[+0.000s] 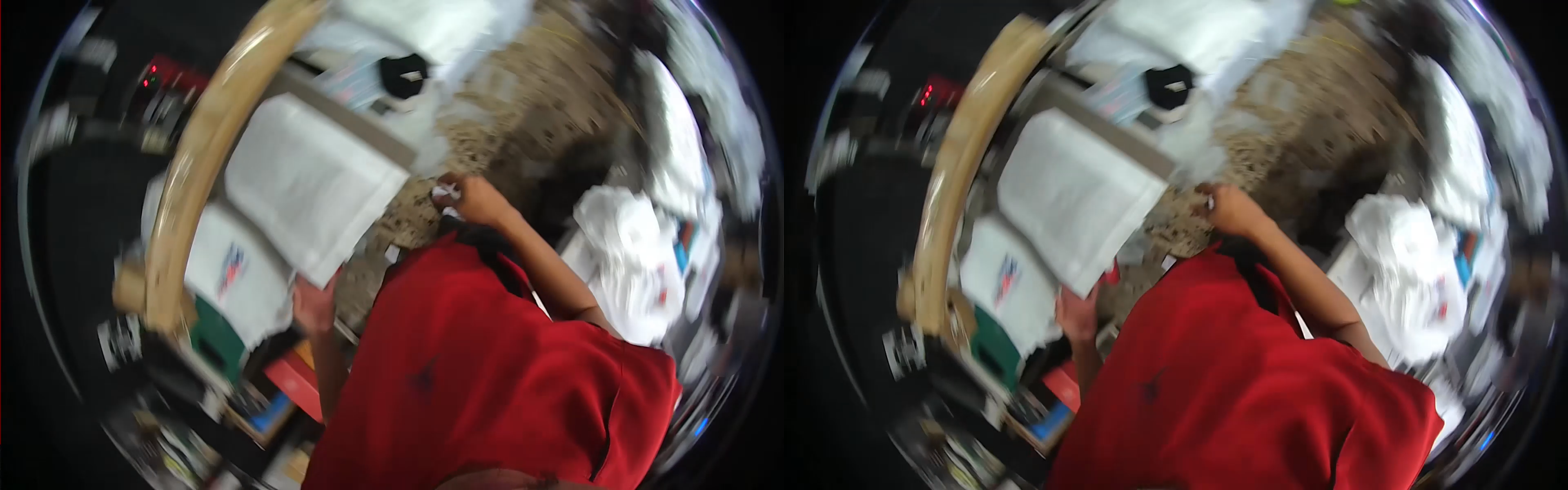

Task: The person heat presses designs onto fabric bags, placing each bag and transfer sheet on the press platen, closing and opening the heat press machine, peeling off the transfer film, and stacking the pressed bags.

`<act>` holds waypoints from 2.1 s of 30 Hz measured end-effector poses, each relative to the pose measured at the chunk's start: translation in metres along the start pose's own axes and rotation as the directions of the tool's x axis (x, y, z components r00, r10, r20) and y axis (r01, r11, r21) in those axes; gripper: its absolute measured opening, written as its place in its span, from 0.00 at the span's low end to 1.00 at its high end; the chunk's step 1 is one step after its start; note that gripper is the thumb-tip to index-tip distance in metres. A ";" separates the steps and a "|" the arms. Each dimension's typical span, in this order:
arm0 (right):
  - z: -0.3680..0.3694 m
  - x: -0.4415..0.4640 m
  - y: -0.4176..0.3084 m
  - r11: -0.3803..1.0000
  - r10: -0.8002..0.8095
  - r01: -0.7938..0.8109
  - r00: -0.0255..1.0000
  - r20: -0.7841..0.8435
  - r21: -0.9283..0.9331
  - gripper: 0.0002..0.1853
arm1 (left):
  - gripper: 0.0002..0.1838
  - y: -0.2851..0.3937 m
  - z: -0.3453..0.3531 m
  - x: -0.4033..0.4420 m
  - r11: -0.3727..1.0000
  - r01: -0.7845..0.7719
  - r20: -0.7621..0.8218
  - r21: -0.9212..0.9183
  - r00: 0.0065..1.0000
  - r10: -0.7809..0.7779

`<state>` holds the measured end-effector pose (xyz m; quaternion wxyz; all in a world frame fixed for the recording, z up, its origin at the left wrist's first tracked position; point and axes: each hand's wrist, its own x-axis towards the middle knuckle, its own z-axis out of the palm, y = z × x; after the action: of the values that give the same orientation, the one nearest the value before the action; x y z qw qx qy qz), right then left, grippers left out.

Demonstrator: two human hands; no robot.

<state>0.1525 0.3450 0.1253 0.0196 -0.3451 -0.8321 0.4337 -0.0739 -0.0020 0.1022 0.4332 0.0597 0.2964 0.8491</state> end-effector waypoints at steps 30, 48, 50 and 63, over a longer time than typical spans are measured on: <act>0.073 0.173 -0.052 0.957 -0.270 0.261 0.961 -0.062 -0.127 0.16 | 0.17 -0.064 -0.032 -0.001 0.806 0.251 -0.728 0.537 0.619 0.293; 0.074 0.184 -0.045 0.960 -0.234 0.224 0.971 -0.042 -0.167 0.20 | 0.18 -0.056 -0.015 0.010 0.144 0.360 -0.320 0.922 0.497 0.807; 0.067 0.193 -0.059 0.894 -0.282 0.298 0.955 0.095 -0.335 0.24 | 0.16 -0.053 -0.001 0.041 -0.062 0.155 -0.054 0.986 0.648 0.760; 0.079 0.266 -0.107 0.939 -0.176 0.176 0.984 0.026 -0.294 0.21 | 0.46 -0.056 0.081 0.223 -0.484 0.445 -0.418 0.754 0.892 0.170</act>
<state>-0.1357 0.4057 0.0837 0.0069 -0.2687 -0.9150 0.3008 -0.1436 0.2319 0.1026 0.2243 0.1994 0.9487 0.0994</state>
